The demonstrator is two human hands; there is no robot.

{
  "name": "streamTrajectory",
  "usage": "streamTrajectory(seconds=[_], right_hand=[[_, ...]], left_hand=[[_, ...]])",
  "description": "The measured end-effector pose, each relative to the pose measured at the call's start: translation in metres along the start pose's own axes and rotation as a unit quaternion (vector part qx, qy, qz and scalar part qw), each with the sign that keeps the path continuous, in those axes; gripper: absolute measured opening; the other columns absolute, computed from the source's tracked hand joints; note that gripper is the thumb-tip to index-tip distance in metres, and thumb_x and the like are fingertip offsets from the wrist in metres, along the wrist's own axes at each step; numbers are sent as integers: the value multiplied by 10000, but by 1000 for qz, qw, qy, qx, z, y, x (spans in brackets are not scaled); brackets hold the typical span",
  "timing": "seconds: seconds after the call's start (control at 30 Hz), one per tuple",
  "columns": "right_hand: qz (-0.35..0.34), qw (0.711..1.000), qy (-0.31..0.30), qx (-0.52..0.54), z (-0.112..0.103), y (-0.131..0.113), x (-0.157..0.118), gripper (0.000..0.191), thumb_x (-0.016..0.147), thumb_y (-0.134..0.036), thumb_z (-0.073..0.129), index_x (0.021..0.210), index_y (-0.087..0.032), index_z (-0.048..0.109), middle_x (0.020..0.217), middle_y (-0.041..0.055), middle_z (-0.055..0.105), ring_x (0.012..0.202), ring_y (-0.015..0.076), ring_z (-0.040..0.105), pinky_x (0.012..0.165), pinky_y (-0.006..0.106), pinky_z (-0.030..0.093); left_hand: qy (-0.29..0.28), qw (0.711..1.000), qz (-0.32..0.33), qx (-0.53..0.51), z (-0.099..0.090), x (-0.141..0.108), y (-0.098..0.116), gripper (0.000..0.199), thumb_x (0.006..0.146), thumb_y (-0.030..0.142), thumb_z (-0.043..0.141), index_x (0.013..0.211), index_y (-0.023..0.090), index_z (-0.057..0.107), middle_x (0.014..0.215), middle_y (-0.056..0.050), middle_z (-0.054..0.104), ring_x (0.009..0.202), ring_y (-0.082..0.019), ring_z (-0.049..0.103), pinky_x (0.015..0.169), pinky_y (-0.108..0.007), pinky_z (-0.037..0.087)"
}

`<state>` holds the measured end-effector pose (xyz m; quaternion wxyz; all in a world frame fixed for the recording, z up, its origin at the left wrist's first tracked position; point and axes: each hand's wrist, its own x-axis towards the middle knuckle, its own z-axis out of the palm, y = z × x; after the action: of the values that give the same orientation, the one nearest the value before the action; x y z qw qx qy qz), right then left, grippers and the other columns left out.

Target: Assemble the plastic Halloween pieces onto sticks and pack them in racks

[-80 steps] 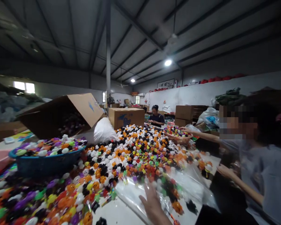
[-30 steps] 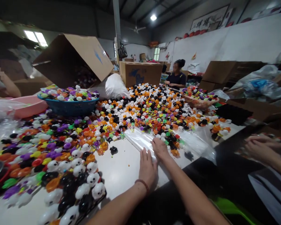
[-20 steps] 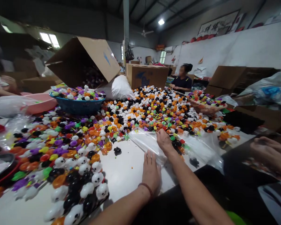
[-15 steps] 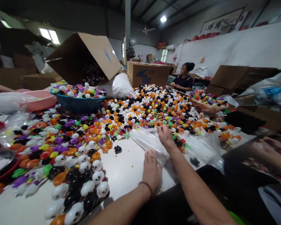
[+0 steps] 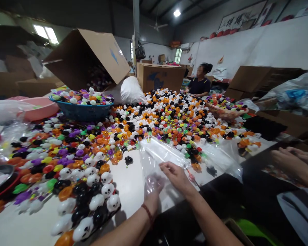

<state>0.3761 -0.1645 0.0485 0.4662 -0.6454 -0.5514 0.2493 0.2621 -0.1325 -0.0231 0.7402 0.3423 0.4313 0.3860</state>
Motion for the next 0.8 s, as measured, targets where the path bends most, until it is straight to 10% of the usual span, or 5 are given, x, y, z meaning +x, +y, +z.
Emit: streamTrajectory(seconds=[0.2, 0.4, 0.63, 0.8], right_hand=[[58, 940, 153, -299, 11, 45, 20, 492, 795, -479, 720, 1124, -134, 597, 1427, 229, 460, 1309, 397, 388, 1092, 541, 300], [72, 962, 161, -207, 21, 52, 22, 38, 809, -193, 585, 846, -201, 578, 1061, 135, 624, 1091, 307, 514, 1007, 472, 364], [69, 980, 188, -16, 0, 35, 27, 186, 803, -373, 614, 740, -216, 537, 993, 81, 684, 1007, 258, 629, 910, 407, 474], [95, 972, 160, 147, 4, 10, 20, 397, 768, -530, 663, 960, -214, 522, 805, 27, 713, 731, 207, 716, 684, 338, 560]], left_hand=[[48, 970, -224, -80, -19, -42, 31, 143, 853, 126, 554, 995, 121, 565, 947, -145, 703, 772, -169, 723, 784, -291, 582], [-200, 925, -305, 104, -49, -84, 57, 200, 817, 297, 664, 856, 101, 651, 835, -109, 695, 680, -128, 663, 663, -220, 507], [-177, 951, 6, 254, -57, -61, 55, 328, 797, 482, 673, 843, 158, 680, 798, -40, 683, 764, -166, 609, 723, -259, 473], [-106, 966, 75, 225, -39, -47, 64, 335, 778, 429, 693, 995, 175, 702, 1064, -95, 719, 1028, -241, 636, 939, -330, 476]])
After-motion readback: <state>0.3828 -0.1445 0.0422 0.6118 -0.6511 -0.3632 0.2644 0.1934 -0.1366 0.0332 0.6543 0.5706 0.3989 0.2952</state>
